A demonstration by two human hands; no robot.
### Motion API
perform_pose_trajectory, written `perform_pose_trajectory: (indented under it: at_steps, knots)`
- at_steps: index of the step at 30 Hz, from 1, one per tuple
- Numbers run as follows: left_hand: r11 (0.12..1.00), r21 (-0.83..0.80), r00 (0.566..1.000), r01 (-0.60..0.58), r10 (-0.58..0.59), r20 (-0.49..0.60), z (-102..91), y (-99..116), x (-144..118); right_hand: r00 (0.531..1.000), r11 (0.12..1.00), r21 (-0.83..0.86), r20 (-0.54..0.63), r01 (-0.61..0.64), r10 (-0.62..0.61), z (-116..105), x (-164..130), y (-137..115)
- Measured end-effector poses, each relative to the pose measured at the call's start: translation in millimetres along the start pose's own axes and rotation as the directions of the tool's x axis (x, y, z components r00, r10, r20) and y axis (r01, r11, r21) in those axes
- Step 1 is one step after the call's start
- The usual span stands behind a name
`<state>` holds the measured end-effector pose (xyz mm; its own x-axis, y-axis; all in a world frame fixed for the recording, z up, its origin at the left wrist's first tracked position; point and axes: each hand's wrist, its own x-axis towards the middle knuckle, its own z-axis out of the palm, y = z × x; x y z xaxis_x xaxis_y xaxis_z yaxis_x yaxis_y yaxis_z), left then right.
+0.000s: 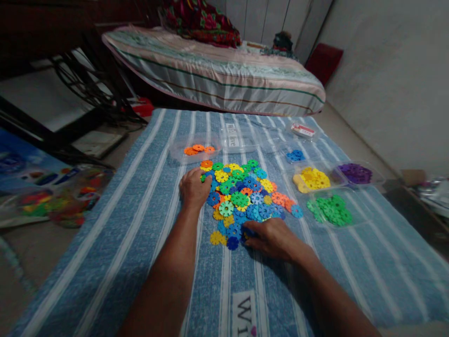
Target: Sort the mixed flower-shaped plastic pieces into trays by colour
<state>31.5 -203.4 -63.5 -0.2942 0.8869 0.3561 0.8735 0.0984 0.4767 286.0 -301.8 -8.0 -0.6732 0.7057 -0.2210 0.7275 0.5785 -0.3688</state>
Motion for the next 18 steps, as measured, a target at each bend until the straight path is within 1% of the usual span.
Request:
perform_pose_trajectory:
  at_steps: [3,5,8,10,14,18]
  knots:
    - [1.000,0.003,1.000,0.000,0.000,-0.006,0.2,0,0,0.999,1.000,0.000,-0.030,-0.025,0.025,3,-1,9]
    - [1.000,0.002,1.000,0.000,0.000,-0.006,0.0,0,0,0.997,0.998,-0.006,-0.043,-0.066,0.066,3,-3,16]
    - [1.000,0.002,1.000,0.003,-0.003,-0.002,-0.6,1,-1,0.990,0.991,-0.017,-0.044,-0.133,0.132,1,-6,25]
    - [1.000,0.003,1.000,0.005,-0.005,-0.001,-1.0,2,-1,0.989,0.990,0.001,-0.040,-0.144,0.144,-2,-8,26]
    - [1.000,0.002,1.000,-0.008,0.008,-0.007,0.1,0,0,0.995,0.995,0.018,-0.017,-0.102,0.102,-5,-9,16]
    - [1.000,-0.002,0.999,-0.020,0.020,-0.025,3.2,-3,1,0.991,0.987,-0.102,0.033,-0.123,0.127,-5,-4,-2]
